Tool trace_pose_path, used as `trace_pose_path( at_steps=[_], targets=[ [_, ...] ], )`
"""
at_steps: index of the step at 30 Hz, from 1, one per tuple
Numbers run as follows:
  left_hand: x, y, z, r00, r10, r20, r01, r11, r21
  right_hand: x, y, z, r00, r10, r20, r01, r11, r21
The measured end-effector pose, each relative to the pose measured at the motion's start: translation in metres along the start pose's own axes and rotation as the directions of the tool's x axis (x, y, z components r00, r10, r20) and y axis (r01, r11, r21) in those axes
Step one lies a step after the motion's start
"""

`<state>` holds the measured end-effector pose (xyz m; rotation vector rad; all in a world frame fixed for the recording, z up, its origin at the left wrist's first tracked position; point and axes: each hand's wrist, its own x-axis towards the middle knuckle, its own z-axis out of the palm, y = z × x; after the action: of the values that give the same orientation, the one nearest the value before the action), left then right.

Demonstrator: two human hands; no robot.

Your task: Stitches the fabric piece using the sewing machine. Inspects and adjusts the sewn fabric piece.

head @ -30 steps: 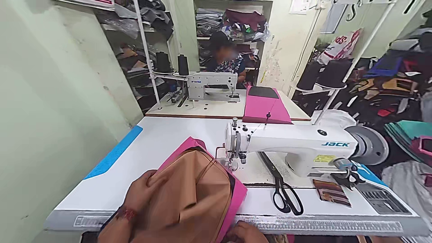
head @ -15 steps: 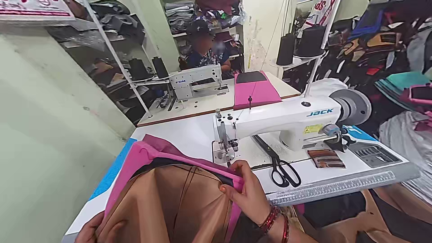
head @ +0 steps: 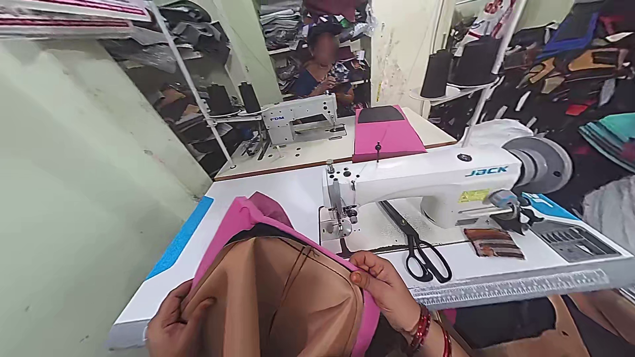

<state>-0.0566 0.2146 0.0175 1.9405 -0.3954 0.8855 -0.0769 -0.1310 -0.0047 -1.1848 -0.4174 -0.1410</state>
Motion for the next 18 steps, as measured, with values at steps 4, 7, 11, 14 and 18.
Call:
trace_pose_path(
  at_steps=[4, 7, 11, 14, 18],
  targets=[
    [-0.001, -0.004, 0.004, 1.0, -0.014, -0.019, 0.014, 1.0, 0.009, -0.004, 0.007, -0.005, 0.999, 0.033, 0.007, -0.034, 0.993, 0.115],
    [-0.003, -0.005, 0.005, 0.999, -0.043, -0.006, 0.043, 0.999, 0.023, -0.008, 0.012, -0.007, 0.994, 0.097, -0.056, -0.085, 0.979, 0.188],
    [-0.002, 0.001, 0.008, 0.996, -0.071, 0.046, 0.069, 0.997, 0.037, -0.014, 0.02, -0.011, 0.973, 0.152, -0.174, -0.116, 0.973, 0.199],
    [-0.001, 0.004, 0.012, 0.994, -0.07, 0.082, 0.063, 0.994, 0.086, -0.019, 0.019, -0.013, 0.96, 0.103, -0.261, -0.093, 0.994, 0.052],
    [0.0, 0.003, 0.012, 0.992, -0.037, 0.121, 0.003, 0.963, 0.271, -0.013, 0.017, -0.023, 0.939, -0.244, -0.244, 0.03, 0.762, -0.647]
  ],
)
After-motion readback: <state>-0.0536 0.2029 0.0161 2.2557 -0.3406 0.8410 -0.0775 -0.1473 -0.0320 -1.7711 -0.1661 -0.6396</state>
